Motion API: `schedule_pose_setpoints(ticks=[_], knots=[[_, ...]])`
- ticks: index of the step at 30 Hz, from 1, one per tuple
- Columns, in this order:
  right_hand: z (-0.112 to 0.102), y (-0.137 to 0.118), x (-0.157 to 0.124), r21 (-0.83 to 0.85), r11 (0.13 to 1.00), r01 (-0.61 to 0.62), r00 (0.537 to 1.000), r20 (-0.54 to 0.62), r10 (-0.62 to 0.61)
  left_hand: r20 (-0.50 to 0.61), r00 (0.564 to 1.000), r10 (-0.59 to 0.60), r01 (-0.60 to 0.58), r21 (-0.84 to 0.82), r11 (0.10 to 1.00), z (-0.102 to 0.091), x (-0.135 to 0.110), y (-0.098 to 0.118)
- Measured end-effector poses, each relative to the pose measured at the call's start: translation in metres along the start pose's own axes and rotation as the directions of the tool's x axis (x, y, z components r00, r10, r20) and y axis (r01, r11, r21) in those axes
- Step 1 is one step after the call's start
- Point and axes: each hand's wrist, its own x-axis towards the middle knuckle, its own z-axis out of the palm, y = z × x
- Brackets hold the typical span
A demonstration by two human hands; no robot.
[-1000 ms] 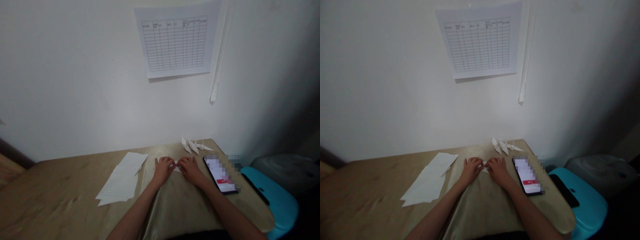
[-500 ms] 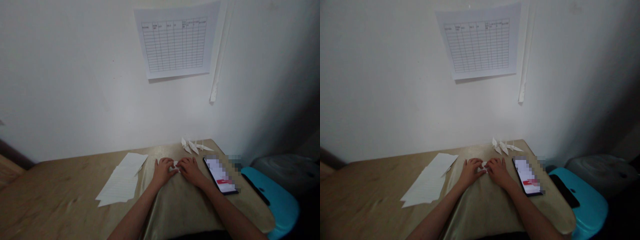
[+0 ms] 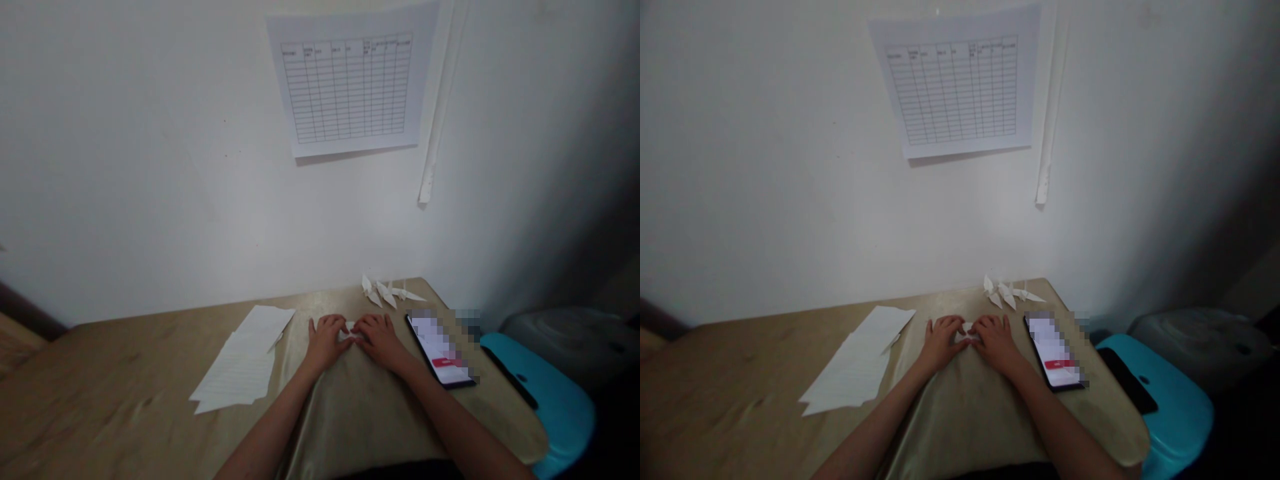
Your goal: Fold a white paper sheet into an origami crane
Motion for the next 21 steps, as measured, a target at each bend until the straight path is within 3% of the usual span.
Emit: schedule_pose_setpoints(ticks=[13,21], knots=[[0.0,0.007,0.001,0.069,0.998,-0.009,0.999,0.05,0.006,0.068,0.997,0.023,-0.019,-0.066,0.998,-0.005,0.003,-0.011],[-0.008,0.019,-0.001,0.159,0.987,0.014,0.988,0.152,-0.039,0.128,0.991,0.033,-0.022,-0.083,0.996,-0.009,0.003,-0.014]])
